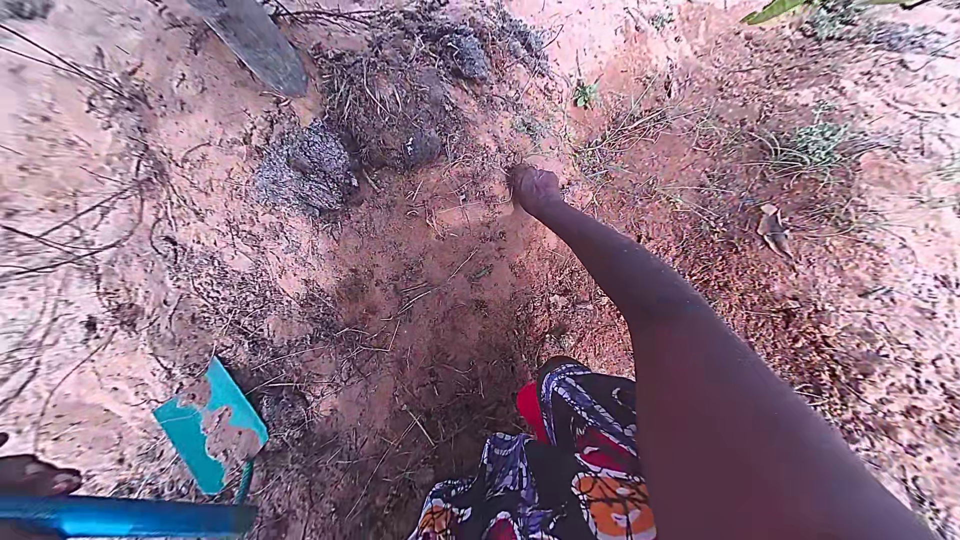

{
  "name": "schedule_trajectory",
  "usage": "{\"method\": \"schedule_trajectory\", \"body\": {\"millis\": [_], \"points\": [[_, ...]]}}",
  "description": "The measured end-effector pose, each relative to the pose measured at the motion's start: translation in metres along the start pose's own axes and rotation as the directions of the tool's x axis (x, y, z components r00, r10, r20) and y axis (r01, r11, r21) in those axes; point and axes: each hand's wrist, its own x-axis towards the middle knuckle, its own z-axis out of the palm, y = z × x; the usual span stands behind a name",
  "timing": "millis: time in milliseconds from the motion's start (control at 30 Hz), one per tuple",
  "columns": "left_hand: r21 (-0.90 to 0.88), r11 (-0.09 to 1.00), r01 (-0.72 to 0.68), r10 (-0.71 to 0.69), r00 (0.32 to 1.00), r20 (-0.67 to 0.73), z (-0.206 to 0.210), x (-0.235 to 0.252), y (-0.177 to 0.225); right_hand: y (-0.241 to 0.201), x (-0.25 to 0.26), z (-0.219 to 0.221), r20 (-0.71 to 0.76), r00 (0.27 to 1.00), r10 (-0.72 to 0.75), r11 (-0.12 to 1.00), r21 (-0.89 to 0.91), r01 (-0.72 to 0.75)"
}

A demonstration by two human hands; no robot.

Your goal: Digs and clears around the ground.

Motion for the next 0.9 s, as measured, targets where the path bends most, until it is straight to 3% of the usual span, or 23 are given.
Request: {"method": "schedule_trajectory", "body": {"millis": [133, 267, 433, 567, 667, 733, 800, 900], "points": [[0.015, 1.0, 0.022, -0.021, 0.998, -0.063, 0.017, -0.01, 0.012, -0.005, -0.023, -0.034, 0.193, 0.981, -0.02, 1.0, 0.013, 0.018], [0.01, 1.0, 0.017, -0.016, 0.998, -0.068, 0.027, -0.017, 0.02, 0.012, -0.016, 0.002, 0.052, 0.997, -0.065, 0.997, 0.034, 0.064], [0.001, 1.0, 0.002, -0.002, 0.997, -0.083, 0.03, -0.016, 0.02, 0.01, -0.044, 0.013, 0.097, 0.991, -0.088, 0.995, 0.065, 0.082], [-0.016, 1.0, 0.005, -0.006, 0.998, -0.06, 0.025, -0.014, 0.015, 0.011, -0.091, 0.035, 0.172, 0.956, -0.237, 0.971, 0.052, 0.231], [-0.038, 0.999, 0.003, -0.005, 0.999, -0.042, 0.031, -0.012, 0.018, 0.022, -0.107, 0.046, 0.265, 0.871, -0.414, 0.892, -0.073, 0.446], [-0.038, 0.999, 0.007, -0.008, 1.0, -0.025, 0.036, -0.011, 0.021, 0.028, -0.107, 0.05, 0.189, 0.834, -0.518, 0.819, -0.17, 0.548], [-0.039, 0.999, 0.0, -0.001, 1.0, -0.021, 0.04, -0.012, 0.023, 0.033, -0.089, 0.047, 0.022, 0.84, -0.543, 0.818, -0.214, 0.534], [-0.024, 0.999, -0.027, 0.026, 0.999, -0.024, 0.045, -0.011, 0.026, 0.038, -0.047, 0.031, -0.247, 0.827, -0.506, 0.859, -0.052, 0.51]]}}
